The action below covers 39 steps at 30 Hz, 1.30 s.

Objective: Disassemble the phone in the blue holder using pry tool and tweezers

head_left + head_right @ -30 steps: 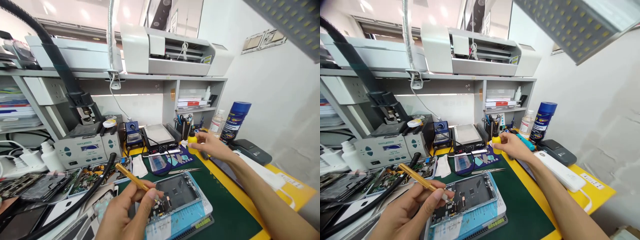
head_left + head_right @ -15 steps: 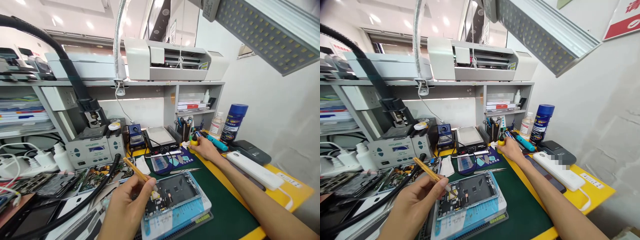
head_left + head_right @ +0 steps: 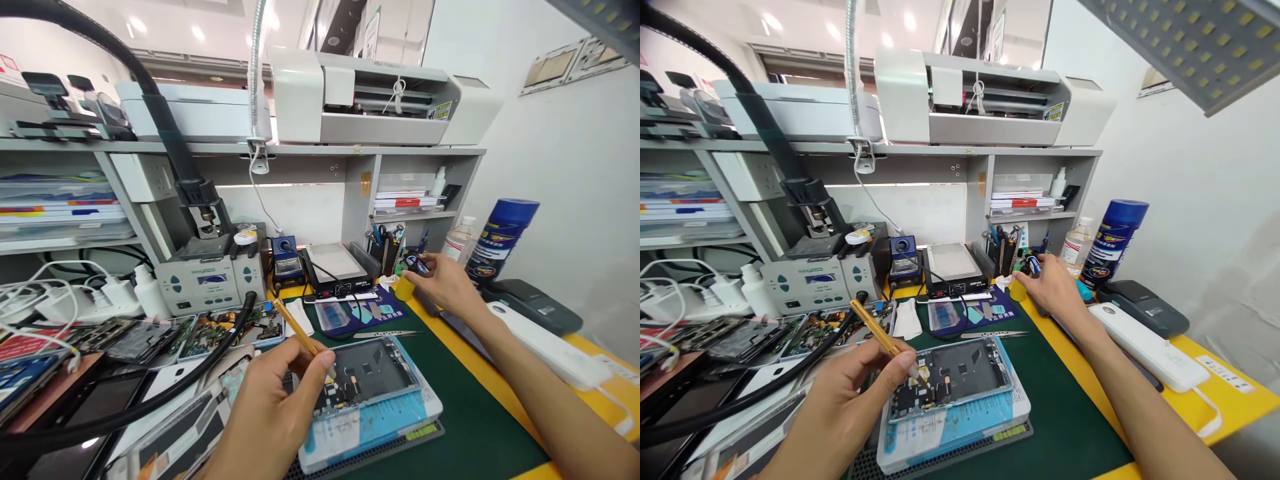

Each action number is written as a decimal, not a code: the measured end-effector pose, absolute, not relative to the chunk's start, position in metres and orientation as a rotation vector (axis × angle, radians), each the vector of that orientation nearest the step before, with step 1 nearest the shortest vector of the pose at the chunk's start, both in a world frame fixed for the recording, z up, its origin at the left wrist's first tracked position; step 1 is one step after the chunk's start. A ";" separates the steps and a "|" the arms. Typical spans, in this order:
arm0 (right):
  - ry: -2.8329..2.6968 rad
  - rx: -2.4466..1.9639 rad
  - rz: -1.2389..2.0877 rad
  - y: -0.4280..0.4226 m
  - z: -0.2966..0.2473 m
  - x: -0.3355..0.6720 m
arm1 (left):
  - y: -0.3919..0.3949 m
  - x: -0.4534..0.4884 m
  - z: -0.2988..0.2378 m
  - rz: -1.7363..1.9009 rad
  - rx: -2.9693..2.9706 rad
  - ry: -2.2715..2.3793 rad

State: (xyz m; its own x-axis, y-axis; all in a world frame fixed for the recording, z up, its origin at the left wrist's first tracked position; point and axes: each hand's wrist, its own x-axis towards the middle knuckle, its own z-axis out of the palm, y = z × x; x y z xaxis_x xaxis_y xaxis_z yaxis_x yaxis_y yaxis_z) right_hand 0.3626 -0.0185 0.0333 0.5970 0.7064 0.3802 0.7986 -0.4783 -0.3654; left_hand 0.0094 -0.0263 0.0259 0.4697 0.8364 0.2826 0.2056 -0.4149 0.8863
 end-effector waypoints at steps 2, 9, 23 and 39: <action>-1.186 -2.346 -0.198 -0.017 0.031 0.365 | -0.027 0.009 0.025 0.933 1.900 0.902; -1.202 -2.406 -0.062 -0.007 0.019 0.375 | -0.022 0.007 0.015 0.884 1.988 0.866; -1.161 -2.472 0.004 0.020 0.010 0.375 | -0.015 0.005 0.005 0.921 2.128 0.894; -1.339 -1.948 0.075 -0.037 0.055 0.317 | -0.022 0.008 0.021 0.964 2.139 0.809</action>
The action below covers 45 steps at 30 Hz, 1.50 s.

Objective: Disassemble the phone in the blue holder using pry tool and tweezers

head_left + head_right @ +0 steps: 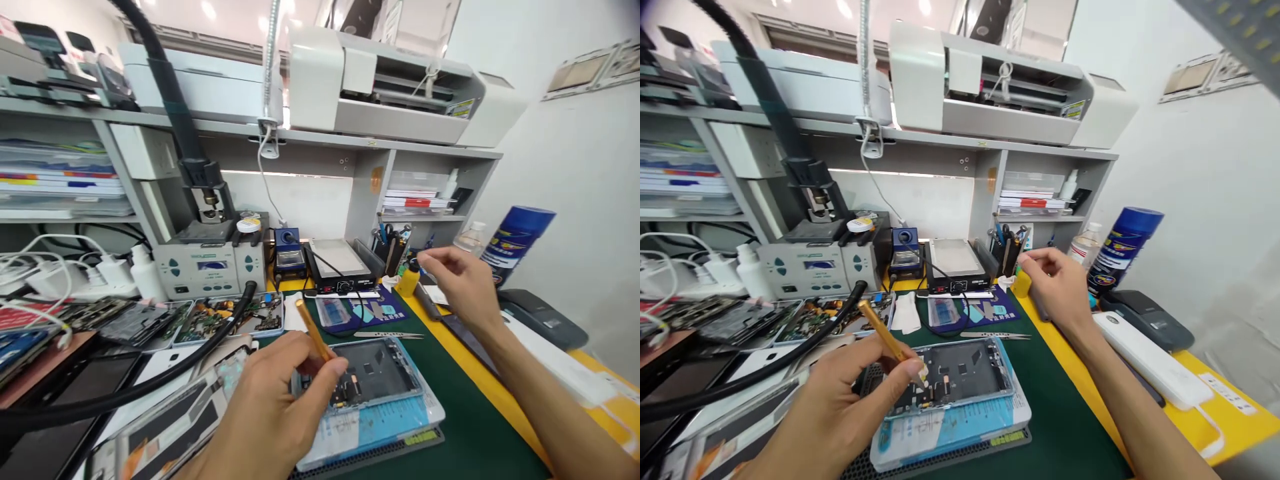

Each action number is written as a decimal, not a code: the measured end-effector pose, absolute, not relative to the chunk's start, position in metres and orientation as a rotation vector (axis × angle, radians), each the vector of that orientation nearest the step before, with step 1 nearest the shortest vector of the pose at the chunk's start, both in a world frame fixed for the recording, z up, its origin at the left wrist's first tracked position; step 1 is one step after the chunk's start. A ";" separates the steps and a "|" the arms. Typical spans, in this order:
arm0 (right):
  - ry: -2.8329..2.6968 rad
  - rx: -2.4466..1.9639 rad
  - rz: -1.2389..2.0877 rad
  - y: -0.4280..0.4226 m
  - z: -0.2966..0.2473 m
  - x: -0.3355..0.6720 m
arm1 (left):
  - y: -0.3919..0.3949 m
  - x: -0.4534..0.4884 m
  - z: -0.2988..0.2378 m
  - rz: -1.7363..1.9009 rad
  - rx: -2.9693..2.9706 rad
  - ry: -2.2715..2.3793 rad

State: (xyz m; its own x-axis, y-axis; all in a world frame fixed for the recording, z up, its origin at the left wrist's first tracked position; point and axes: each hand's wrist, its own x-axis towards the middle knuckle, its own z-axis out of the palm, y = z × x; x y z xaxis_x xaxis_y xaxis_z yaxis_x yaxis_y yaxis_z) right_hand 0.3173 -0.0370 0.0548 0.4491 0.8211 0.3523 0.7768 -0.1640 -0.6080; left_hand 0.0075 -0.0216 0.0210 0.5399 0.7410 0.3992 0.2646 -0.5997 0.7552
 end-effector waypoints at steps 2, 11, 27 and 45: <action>-1.581 -1.804 0.349 -0.054 0.060 0.286 | -0.021 0.008 0.020 0.942 2.137 0.783; -1.743 -1.364 1.147 -0.071 0.043 0.211 | -0.024 0.013 0.016 1.032 2.131 0.702; -1.980 -1.482 0.931 -0.082 0.029 0.214 | -0.010 -0.021 0.034 0.545 2.390 0.829; -2.048 -1.415 0.735 -0.085 0.023 0.210 | -0.016 -0.012 0.018 0.552 2.513 0.784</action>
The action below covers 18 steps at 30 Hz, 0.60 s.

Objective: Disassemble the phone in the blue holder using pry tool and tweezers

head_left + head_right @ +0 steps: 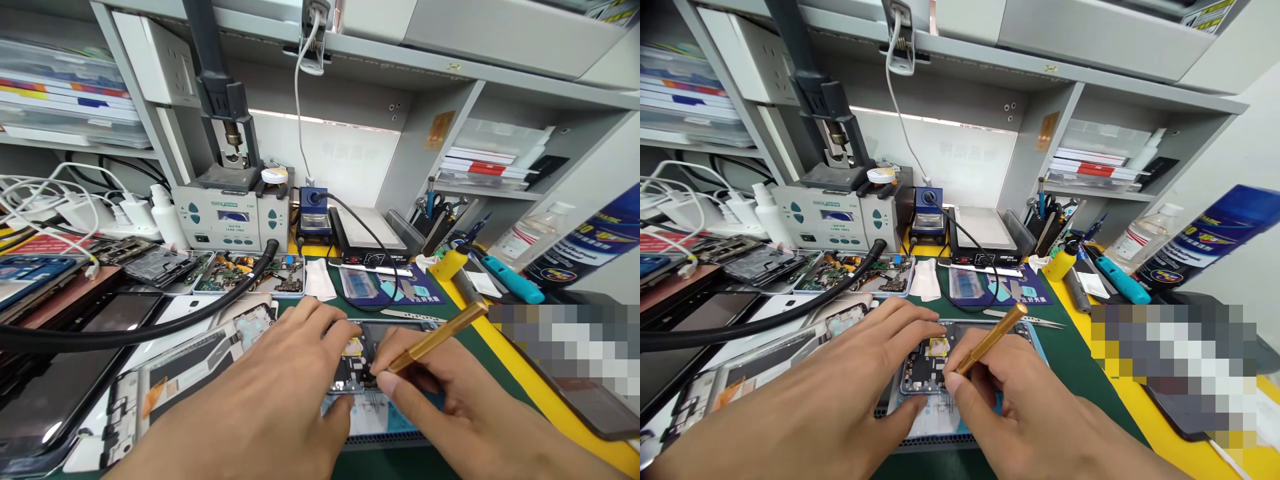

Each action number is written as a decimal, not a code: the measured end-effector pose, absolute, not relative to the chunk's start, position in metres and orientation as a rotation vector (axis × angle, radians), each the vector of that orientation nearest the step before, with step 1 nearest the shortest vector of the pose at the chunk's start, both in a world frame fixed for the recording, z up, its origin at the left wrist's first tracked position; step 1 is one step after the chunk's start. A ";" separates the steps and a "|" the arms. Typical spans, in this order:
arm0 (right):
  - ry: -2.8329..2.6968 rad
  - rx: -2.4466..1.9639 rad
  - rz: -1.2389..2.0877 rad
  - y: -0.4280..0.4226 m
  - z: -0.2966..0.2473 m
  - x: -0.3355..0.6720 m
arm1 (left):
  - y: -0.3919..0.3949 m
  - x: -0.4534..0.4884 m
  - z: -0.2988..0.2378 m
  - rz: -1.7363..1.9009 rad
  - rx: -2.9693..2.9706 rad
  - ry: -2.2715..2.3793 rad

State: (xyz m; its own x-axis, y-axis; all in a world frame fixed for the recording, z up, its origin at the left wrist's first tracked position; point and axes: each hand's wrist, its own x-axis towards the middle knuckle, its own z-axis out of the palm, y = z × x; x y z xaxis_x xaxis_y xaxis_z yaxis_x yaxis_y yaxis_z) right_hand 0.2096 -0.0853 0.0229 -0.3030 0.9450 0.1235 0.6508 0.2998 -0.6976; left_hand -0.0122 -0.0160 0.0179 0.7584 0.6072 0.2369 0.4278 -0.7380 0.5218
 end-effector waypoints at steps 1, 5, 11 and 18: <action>-2.046 -1.412 0.737 -0.085 0.023 0.209 | -0.017 -0.011 0.016 0.589 2.498 0.794; -2.047 -1.409 0.744 -0.084 0.023 0.208 | -0.019 -0.007 0.012 0.633 2.471 0.812; -2.044 -1.392 0.738 -0.083 0.023 0.208 | -0.016 -0.011 0.018 0.573 2.473 0.796; -2.029 -1.373 0.749 -0.083 0.025 0.208 | -0.014 -0.015 0.026 0.383 2.533 0.746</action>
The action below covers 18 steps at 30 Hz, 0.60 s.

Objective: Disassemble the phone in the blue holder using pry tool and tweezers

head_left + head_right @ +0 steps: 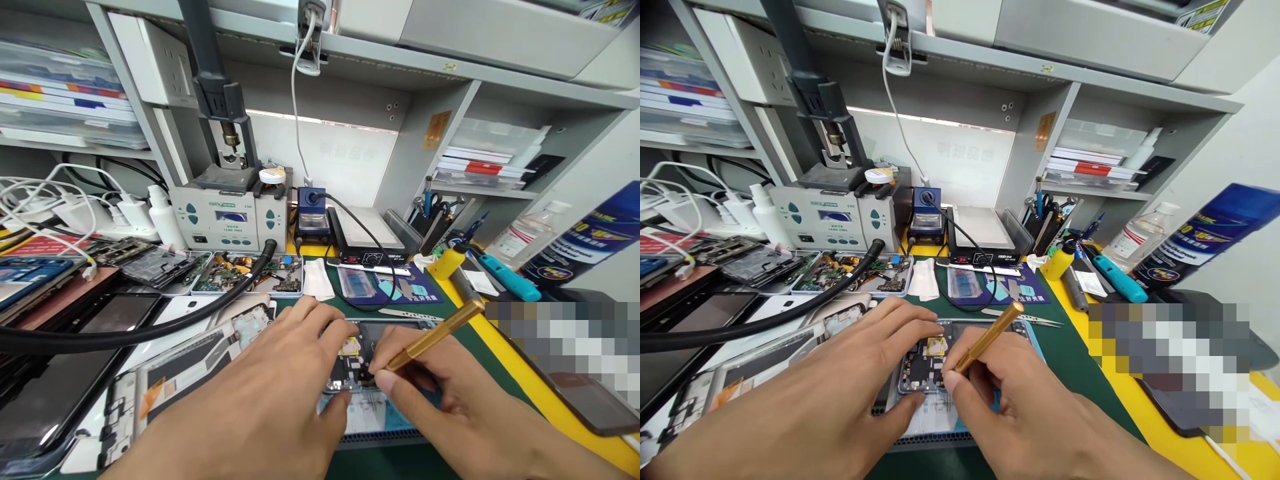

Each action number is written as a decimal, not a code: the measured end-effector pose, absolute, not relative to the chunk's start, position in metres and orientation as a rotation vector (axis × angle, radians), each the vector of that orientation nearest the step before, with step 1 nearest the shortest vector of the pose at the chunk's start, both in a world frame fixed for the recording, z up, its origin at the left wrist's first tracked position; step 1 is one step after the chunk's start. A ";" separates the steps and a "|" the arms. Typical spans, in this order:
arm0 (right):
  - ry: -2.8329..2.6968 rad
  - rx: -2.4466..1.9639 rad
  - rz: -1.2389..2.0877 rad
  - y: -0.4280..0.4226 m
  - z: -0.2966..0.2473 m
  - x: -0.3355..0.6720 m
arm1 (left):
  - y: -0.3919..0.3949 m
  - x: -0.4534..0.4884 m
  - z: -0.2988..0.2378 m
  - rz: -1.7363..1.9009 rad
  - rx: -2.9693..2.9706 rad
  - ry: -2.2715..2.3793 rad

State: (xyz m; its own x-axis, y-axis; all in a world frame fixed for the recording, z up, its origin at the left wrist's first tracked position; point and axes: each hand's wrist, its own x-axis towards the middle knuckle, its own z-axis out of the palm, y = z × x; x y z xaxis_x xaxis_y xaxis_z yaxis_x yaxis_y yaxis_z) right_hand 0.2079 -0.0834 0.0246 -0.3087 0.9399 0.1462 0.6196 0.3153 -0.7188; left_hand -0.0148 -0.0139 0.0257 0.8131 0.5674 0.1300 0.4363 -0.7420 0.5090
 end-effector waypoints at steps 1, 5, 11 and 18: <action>-2.029 -1.373 0.750 -0.083 0.024 0.208 | -0.014 -0.014 0.026 0.385 2.532 0.747; -2.032 -1.373 0.764 -0.084 0.023 0.208 | -0.012 -0.012 0.025 0.380 2.534 0.753; -2.030 -1.357 0.737 -0.083 0.023 0.208 | -0.012 -0.012 0.025 0.365 2.532 0.760; -2.025 -1.364 0.739 -0.084 0.023 0.207 | -0.012 -0.012 0.026 0.353 2.537 0.763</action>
